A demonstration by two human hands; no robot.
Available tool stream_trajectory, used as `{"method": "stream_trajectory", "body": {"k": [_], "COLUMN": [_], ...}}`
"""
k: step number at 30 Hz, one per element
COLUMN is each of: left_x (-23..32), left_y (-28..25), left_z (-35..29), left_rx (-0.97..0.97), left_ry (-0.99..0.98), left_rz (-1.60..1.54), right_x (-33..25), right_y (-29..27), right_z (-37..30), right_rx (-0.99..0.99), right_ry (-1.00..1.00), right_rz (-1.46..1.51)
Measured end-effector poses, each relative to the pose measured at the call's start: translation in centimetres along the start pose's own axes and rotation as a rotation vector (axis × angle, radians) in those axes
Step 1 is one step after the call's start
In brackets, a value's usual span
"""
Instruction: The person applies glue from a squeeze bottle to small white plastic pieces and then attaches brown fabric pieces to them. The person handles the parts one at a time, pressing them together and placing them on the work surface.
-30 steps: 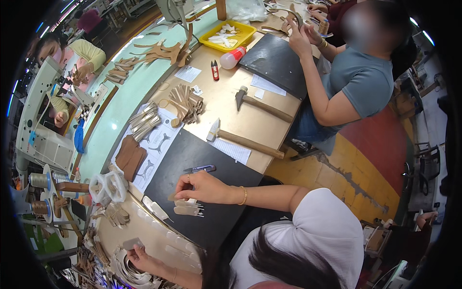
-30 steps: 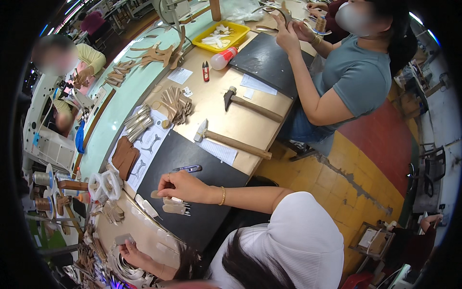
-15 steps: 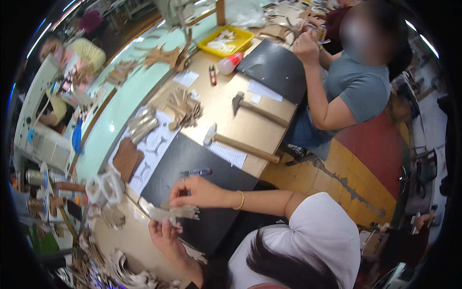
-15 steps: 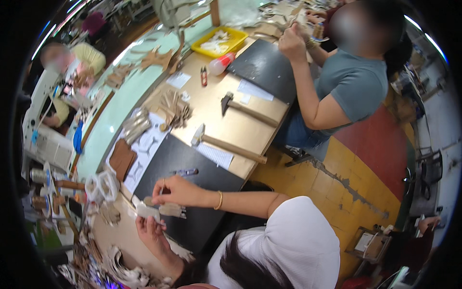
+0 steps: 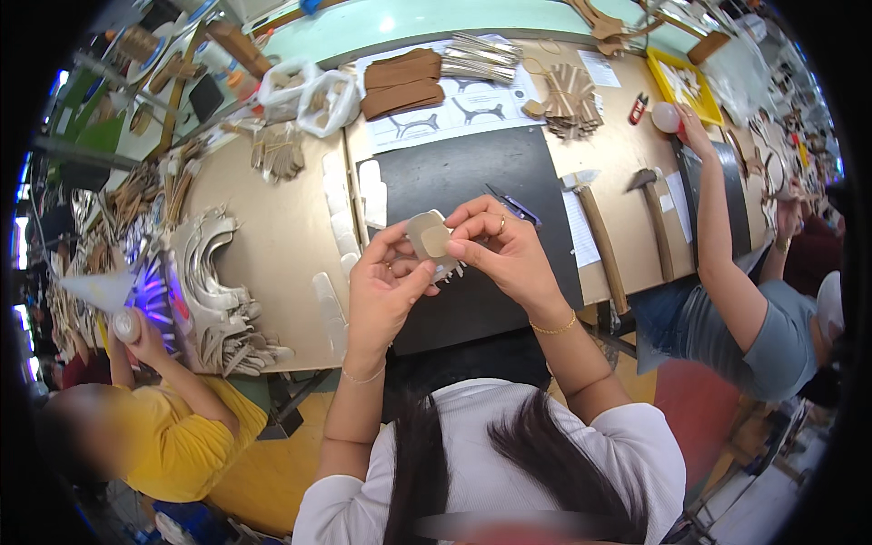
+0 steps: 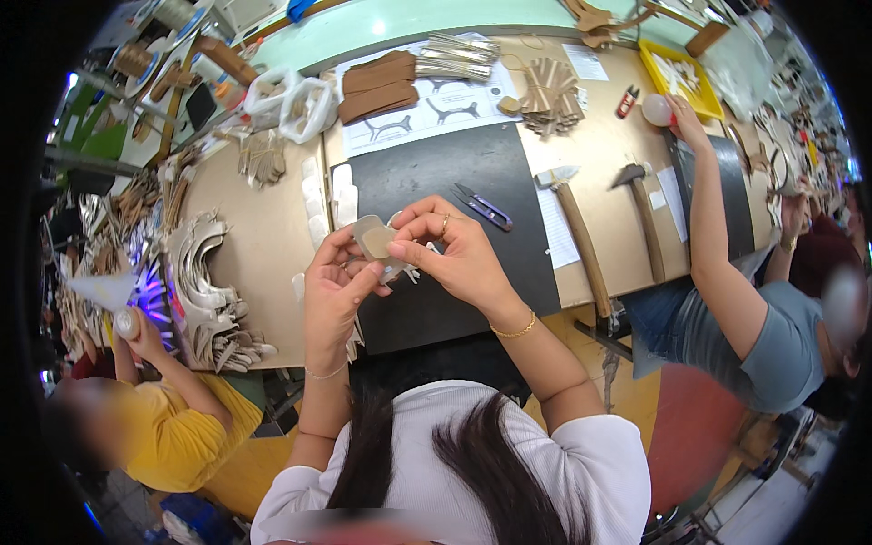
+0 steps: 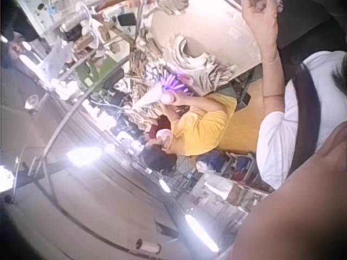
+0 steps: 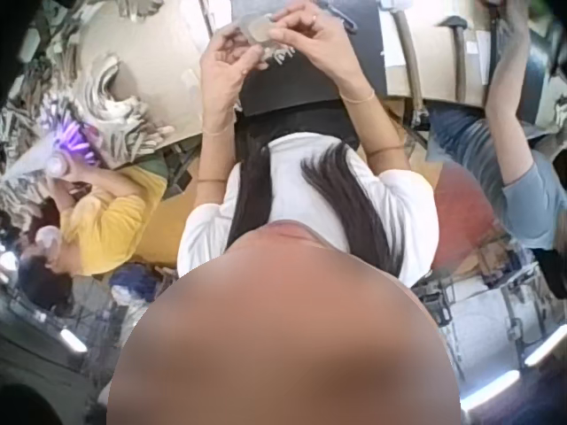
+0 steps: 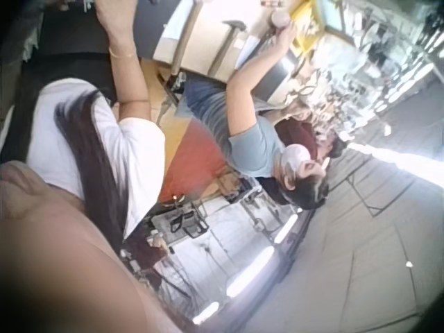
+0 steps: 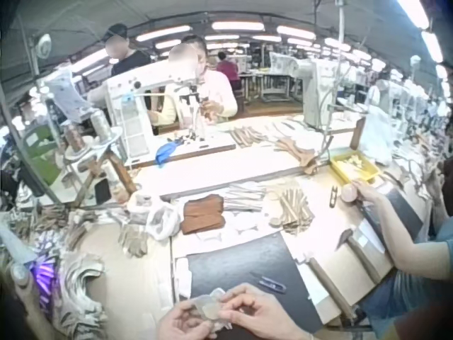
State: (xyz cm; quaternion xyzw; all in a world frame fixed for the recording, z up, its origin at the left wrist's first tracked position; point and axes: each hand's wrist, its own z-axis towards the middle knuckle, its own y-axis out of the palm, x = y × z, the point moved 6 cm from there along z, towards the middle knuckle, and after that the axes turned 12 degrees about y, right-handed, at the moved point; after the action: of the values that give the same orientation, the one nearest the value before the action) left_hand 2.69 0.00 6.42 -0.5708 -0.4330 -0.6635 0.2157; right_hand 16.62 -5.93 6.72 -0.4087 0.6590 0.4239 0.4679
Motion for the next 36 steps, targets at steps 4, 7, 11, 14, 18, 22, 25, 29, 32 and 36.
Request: {"method": "stream_trajectory", "body": {"k": [4,7,11,14,18,22,25,29,32,36], "left_x": [0.2,0.4,0.7,0.7,0.6,0.7,0.8,0.8,0.7,0.5], "left_y": [0.0,0.1,0.1,0.1,0.1,0.1,0.0,-0.2,-0.3,-0.5], "left_z": [-0.4,-0.5,-0.5,-0.5,-0.5,-0.5,-0.5,-0.4,-0.4,-0.6], "left_rx": [-0.004,-0.016,-0.032,-0.037,-0.036,-0.038,-0.019,0.038,0.063,0.090], "left_ry": [0.003,0.015,0.033,0.027,0.032,0.053,0.065,0.083,0.107,0.137], "left_rz": [0.000,-0.008,0.005,0.006,-0.011,-0.008,-0.020,-0.040,-0.035,-0.014], "right_x": [-0.1,-0.3,-0.3,-0.4,-0.2,-0.4,-0.7,-0.7,-0.8,-0.8], "right_y": [0.5,0.5,0.7,0.8,0.7,0.8,1.0,1.2,1.3,1.5], "right_z": [0.4,0.7,0.7,0.6,0.7,0.7,0.6,0.6,0.5,0.5], "right_rx": [-0.015,-0.022,-0.032,-0.021,0.001,0.011,0.022,0.049,0.081,0.099], "right_ry": [-0.027,-0.049,-0.021,-0.015,0.024,0.002,-0.050,-0.060,-0.112,-0.140], "right_rz": [-0.049,-0.061,-0.001,0.002,0.010,-0.014,-0.045,-0.048,-0.124,-0.130]}}
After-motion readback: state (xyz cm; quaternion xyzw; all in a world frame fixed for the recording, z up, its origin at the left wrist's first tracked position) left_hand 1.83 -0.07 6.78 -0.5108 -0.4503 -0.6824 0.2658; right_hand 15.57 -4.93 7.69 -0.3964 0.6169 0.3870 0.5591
